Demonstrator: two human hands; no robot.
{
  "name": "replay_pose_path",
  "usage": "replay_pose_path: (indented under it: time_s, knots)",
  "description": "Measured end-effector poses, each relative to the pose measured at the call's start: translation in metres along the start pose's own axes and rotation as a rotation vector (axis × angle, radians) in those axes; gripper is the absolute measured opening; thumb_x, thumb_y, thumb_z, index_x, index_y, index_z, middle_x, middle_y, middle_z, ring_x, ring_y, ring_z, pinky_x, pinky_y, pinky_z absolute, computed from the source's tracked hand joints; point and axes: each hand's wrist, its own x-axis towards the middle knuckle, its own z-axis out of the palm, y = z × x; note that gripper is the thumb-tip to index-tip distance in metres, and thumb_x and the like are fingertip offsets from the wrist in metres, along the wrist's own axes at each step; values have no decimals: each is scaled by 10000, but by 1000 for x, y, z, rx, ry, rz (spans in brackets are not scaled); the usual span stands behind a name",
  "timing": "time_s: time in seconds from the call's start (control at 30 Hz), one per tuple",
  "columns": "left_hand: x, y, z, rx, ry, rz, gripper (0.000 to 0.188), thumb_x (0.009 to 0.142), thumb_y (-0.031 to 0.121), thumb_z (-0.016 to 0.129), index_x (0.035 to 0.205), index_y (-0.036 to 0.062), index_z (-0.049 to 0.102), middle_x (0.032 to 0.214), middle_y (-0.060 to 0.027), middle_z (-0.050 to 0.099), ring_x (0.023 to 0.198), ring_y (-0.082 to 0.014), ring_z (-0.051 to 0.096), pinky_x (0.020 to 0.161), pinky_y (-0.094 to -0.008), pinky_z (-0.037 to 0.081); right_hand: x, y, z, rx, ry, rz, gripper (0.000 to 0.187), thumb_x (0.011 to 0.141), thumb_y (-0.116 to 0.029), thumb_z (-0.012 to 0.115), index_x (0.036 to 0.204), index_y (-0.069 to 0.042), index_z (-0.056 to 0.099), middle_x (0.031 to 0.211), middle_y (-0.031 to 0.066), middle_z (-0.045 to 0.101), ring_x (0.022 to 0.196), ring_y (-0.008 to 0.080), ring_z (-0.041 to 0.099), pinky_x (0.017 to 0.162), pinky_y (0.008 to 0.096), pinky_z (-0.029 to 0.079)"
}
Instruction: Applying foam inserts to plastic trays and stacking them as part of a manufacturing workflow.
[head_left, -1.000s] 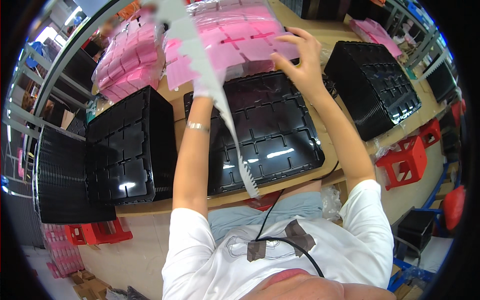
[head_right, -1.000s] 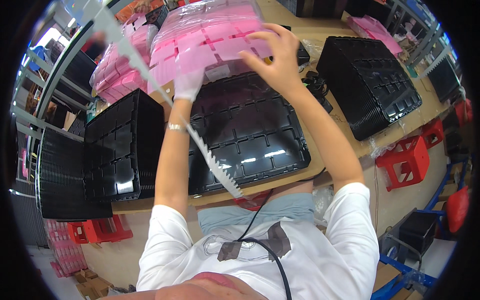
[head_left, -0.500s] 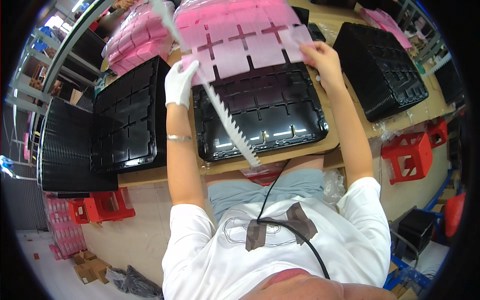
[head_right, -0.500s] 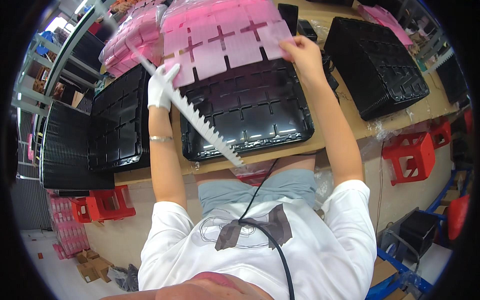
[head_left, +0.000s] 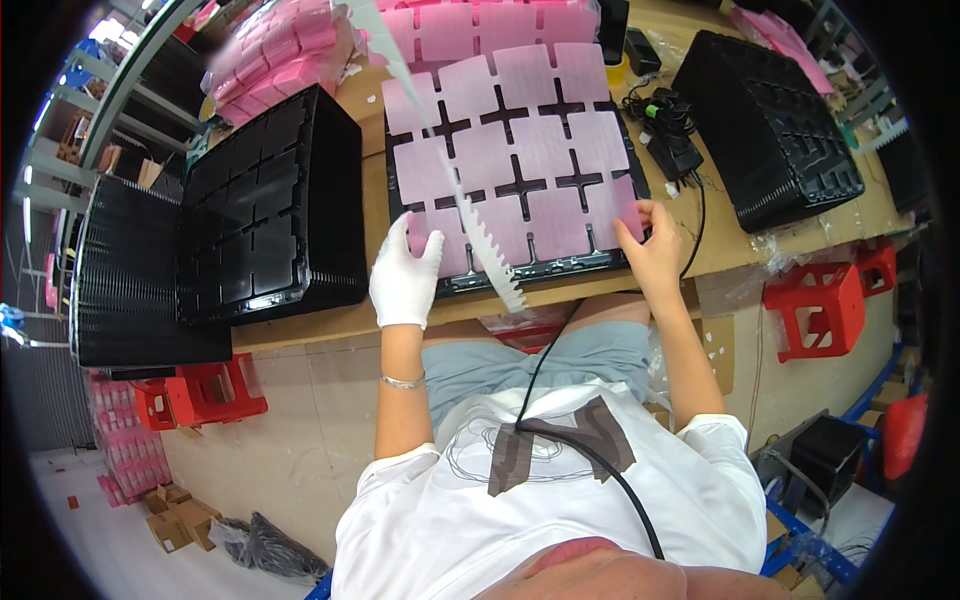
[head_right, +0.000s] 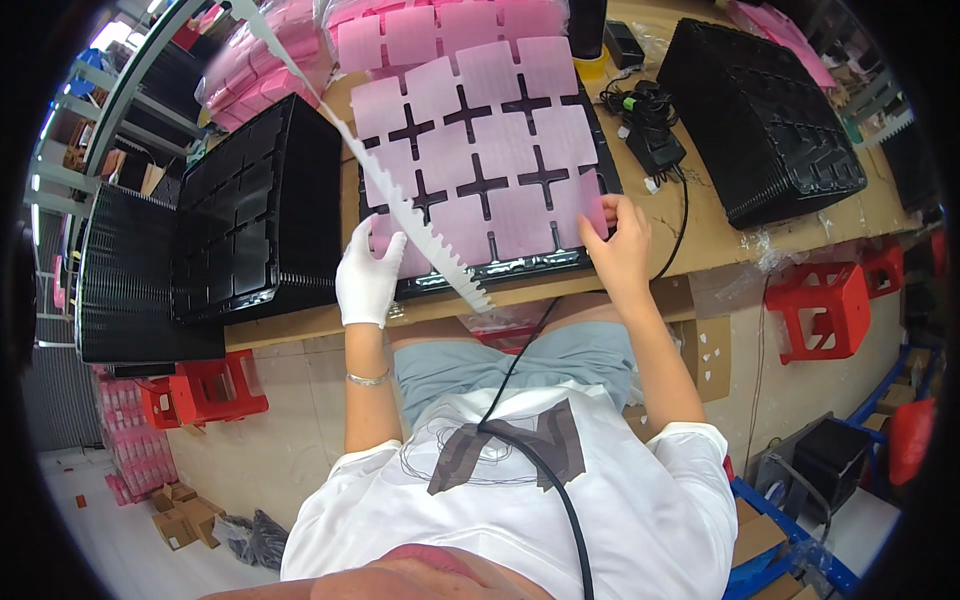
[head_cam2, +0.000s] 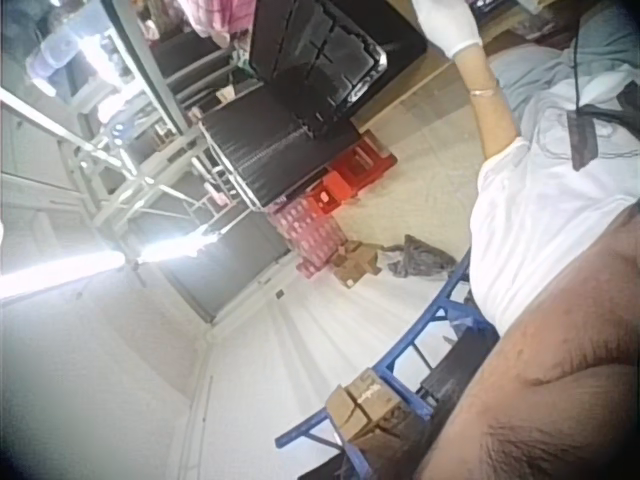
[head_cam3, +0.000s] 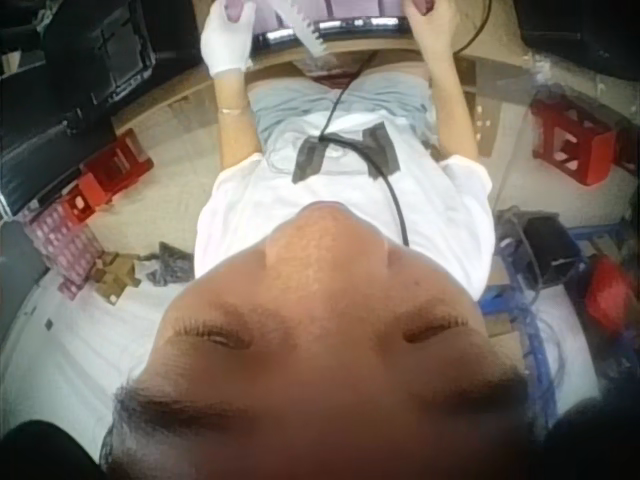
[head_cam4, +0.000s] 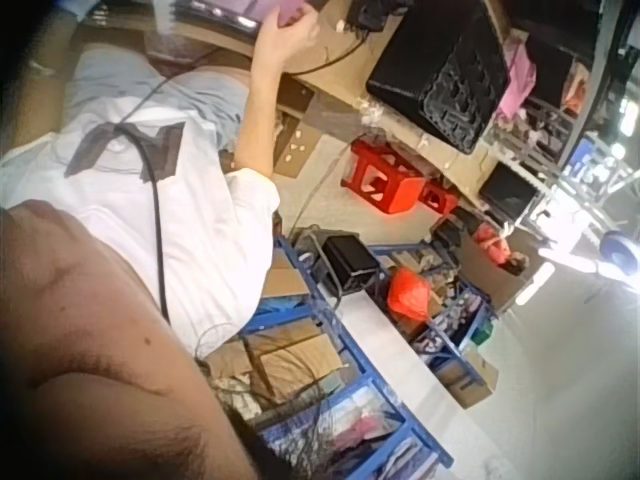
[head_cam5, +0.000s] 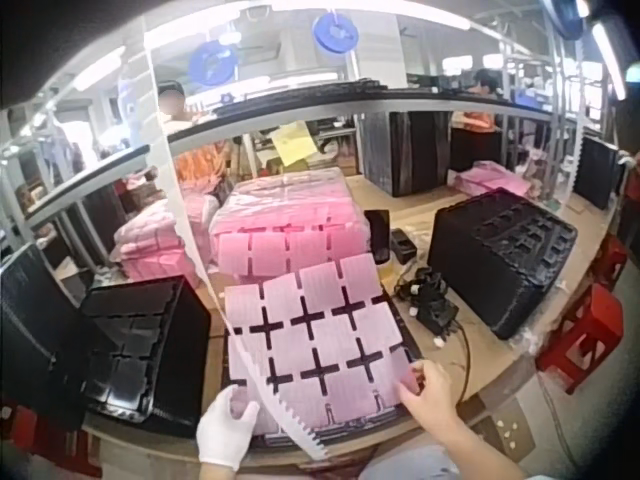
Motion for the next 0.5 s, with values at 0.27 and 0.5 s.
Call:
replay_pose_path:
  time_s: [0.27, 0.5]
  knots:
    - [3, 2, -6, 33, -64, -29, 489, 839, 304, 723, 1264, 95, 600, 845, -53, 660, 789, -266, 661, 747, -397, 542, 17, -2, 4, 75, 23, 131, 369, 788, -78, 744, 1117, -18, 588, 774, 42, 596, 668, 148, 538, 654, 305, 471]
    - [9, -2, -9, 113, 69, 99, 669, 800, 355, 776, 1333, 41, 521, 988, -123, 620, 966, -307, 610, 858, -416, 504, 34, 7, -7, -202, 130, -126, 328, 822, -107, 724, 1112, -27, 592, 873, 81, 588, 733, 225, 551, 696, 358, 476]
